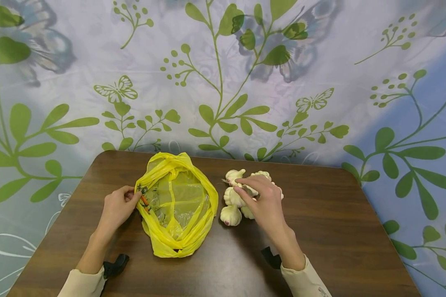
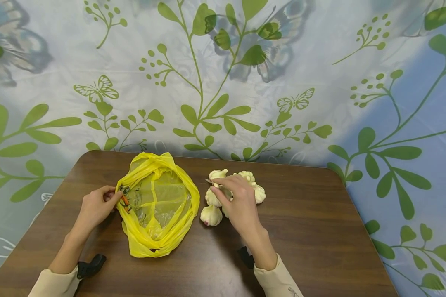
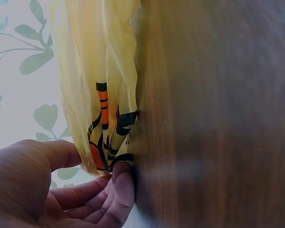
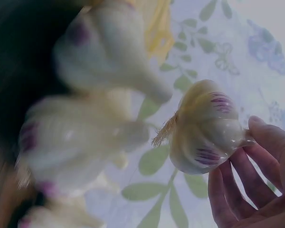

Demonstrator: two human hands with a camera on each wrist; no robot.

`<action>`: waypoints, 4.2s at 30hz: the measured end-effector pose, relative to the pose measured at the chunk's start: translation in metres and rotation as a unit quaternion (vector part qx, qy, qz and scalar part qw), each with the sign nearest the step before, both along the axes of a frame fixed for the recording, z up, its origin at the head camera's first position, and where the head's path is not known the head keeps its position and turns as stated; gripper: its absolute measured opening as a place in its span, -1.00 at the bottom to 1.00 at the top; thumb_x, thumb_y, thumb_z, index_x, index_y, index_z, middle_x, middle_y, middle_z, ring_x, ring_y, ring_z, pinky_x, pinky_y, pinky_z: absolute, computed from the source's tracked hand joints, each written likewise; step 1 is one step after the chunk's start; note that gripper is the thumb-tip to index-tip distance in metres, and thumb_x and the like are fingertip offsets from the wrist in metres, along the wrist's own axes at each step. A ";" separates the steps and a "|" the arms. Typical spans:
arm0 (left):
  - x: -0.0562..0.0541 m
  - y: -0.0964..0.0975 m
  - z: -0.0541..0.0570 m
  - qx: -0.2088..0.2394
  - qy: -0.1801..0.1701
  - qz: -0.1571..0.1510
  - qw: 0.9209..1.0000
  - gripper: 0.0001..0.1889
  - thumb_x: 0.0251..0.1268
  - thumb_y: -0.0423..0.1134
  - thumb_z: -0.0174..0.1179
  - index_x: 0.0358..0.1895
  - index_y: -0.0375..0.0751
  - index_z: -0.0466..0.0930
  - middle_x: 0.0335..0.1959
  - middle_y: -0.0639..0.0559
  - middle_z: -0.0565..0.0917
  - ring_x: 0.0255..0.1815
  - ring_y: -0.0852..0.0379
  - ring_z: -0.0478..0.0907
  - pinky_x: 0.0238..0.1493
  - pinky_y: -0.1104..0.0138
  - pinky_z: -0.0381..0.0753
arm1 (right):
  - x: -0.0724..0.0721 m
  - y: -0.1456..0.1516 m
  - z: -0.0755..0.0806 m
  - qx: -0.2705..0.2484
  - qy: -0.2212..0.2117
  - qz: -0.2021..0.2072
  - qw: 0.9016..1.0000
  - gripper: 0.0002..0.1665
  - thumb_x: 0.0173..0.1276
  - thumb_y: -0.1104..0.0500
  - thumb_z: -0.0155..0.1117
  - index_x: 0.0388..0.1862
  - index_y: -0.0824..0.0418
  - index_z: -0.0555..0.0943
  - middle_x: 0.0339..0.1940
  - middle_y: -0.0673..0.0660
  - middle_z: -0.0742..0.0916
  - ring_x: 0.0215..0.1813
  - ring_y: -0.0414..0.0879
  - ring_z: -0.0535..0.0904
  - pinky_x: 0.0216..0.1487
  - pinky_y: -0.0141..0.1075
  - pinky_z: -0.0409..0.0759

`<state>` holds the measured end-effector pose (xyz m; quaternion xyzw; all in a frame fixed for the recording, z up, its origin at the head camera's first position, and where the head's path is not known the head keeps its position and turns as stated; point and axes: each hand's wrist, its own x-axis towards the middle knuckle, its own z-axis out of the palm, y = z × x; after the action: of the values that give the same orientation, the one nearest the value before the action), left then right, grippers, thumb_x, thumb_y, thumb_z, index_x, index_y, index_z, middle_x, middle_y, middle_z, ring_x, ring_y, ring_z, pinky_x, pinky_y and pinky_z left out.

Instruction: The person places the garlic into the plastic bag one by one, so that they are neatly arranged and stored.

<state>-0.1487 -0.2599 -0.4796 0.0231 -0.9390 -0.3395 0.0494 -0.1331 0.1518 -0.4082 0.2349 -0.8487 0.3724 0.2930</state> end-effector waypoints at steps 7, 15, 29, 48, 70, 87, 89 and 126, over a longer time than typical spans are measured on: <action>0.000 0.000 -0.001 0.000 0.001 0.001 1.000 -0.64 0.54 -0.19 0.22 0.04 -0.52 0.67 -0.34 -0.19 0.70 -0.39 0.04 0.55 -0.31 0.24 0.51 | -0.002 -0.032 -0.001 0.003 -0.008 0.041 0.999 -0.76 0.29 0.18 0.59 -0.05 0.12 0.85 -0.16 0.01 0.85 -0.06 -0.08 0.74 -0.06 -0.16 0.70; -0.002 -0.001 -0.002 0.002 0.007 0.002 1.000 -0.68 0.54 -0.21 0.21 0.02 -0.50 0.67 -0.36 -0.16 0.70 -0.40 0.05 0.54 -0.32 0.25 0.51 | -0.001 -0.066 -0.004 0.015 -0.023 0.071 0.997 -0.79 0.35 0.15 0.55 -0.06 0.14 0.84 -0.20 0.00 0.83 -0.14 -0.13 0.68 -0.10 -0.27 0.66; -0.001 -0.003 -0.003 0.003 0.018 -0.005 1.000 -0.66 0.54 -0.21 0.23 0.04 -0.52 0.68 -0.36 -0.16 0.72 -0.44 0.10 0.54 -0.33 0.29 0.52 | 0.002 -0.119 -0.016 0.025 -0.041 0.122 0.991 -0.78 0.36 0.12 0.54 -0.05 0.12 0.84 -0.16 -0.01 0.85 -0.10 -0.15 0.71 -0.05 -0.34 0.67; -0.002 -0.001 -0.003 -0.002 0.015 0.002 1.000 -0.66 0.53 -0.20 0.24 0.02 -0.51 0.69 -0.36 -0.18 0.71 -0.43 0.05 0.56 -0.32 0.23 0.53 | 0.003 -0.155 -0.045 0.063 -0.048 0.158 0.984 -0.77 0.29 0.11 0.61 -0.10 0.12 0.85 -0.24 -0.03 0.83 -0.17 -0.21 0.68 -0.08 -0.51 0.59; -0.001 -0.002 -0.005 -0.001 0.016 -0.001 1.000 -0.64 0.54 -0.20 0.23 0.05 -0.52 0.68 -0.33 -0.20 0.73 -0.40 0.04 0.58 -0.26 0.18 0.54 | -0.001 -0.151 -0.062 0.099 -0.110 0.178 0.973 -0.76 0.35 0.09 0.56 -0.06 0.13 0.85 -0.17 -0.02 0.84 -0.12 -0.15 0.72 -0.06 -0.50 0.60; 0.000 0.000 -0.002 0.004 -0.003 0.005 1.000 -0.63 0.54 -0.19 0.22 0.08 -0.52 0.67 -0.29 -0.22 0.71 -0.36 0.01 0.56 -0.26 0.20 0.52 | 0.005 -0.135 -0.058 0.111 -0.147 0.196 0.963 -0.68 0.29 0.14 0.61 0.03 0.11 0.82 -0.06 -0.01 0.84 -0.05 -0.15 0.72 0.00 -0.44 0.61; 0.001 0.000 -0.001 0.006 -0.006 0.005 1.000 -0.62 0.55 -0.19 0.22 0.09 -0.52 0.66 -0.29 -0.22 0.71 -0.36 0.01 0.57 -0.26 0.20 0.53 | 0.005 -0.135 -0.058 0.129 -0.143 0.197 0.961 -0.66 0.28 0.13 0.62 0.04 0.08 0.81 -0.04 -0.03 0.83 -0.02 -0.18 0.71 0.04 -0.44 0.61; 0.002 -0.001 -0.004 0.002 0.012 0.003 1.000 -0.67 0.53 -0.21 0.24 0.03 -0.50 0.68 -0.34 -0.17 0.71 -0.39 0.07 0.54 -0.31 0.27 0.51 | 0.009 -0.121 -0.043 0.080 -0.117 0.151 0.978 -0.58 0.40 -0.06 0.52 0.13 0.10 0.76 0.08 -0.01 0.79 0.17 -0.14 0.68 0.19 -0.26 0.65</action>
<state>-0.1470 -0.2611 -0.4840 0.0219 -0.9376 -0.3415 0.0617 -0.1238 0.0311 -0.4512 0.3382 -0.8587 0.3682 0.1127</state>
